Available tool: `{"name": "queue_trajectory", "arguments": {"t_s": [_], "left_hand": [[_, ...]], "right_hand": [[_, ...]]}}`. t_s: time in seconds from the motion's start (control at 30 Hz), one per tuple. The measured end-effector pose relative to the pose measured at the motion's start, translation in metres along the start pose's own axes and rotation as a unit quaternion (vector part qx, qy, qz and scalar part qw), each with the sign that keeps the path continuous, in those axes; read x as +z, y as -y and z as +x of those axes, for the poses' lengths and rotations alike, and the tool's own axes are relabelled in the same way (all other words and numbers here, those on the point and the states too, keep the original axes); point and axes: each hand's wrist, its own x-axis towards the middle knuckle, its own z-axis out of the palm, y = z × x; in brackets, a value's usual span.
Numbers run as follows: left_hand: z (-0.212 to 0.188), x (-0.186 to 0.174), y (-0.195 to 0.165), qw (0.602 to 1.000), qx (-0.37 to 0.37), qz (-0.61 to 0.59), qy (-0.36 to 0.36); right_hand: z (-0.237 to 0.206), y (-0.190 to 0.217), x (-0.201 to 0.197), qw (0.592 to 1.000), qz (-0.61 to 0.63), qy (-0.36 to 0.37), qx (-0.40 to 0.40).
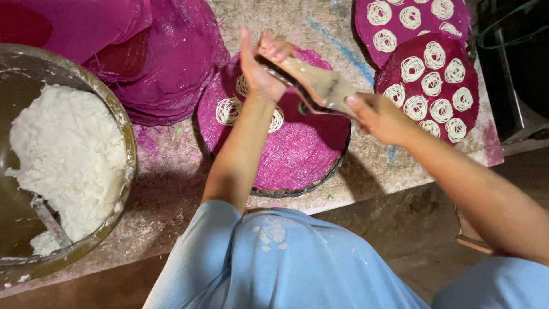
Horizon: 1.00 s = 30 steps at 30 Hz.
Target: The person presses dough through a handheld wooden extruder to form noodle nests on round pink trays, reloading dough from a large basin between presses. They then stack the filled trays on a woven bamboo rack and tie the stacks together with green string.
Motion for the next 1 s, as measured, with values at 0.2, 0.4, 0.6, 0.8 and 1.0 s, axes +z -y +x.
{"name": "queue_trajectory", "arguments": {"t_s": [0.2,0.4,0.6,0.8,1.0], "left_hand": [[-0.008,-0.008,0.007,0.997,-0.002,0.001,-0.078],[0.019,-0.003,0.016,0.998,0.035,-0.001,-0.056],[0.018,-0.021,0.011,0.996,0.038,0.034,-0.069],[0.031,-0.014,0.03,0.999,0.048,0.005,-0.025],[0.02,-0.021,0.011,0.936,-0.174,0.235,-0.197]], "right_hand": [[-0.007,0.006,0.002,0.998,0.009,0.04,0.038],[0.0,0.01,-0.017,0.999,-0.03,-0.026,-0.025],[0.0,0.011,-0.008,0.999,0.024,0.027,0.018],[0.0,0.009,-0.03,0.998,-0.024,-0.061,-0.018],[0.001,-0.001,-0.025,0.996,0.081,-0.016,-0.014]]}}
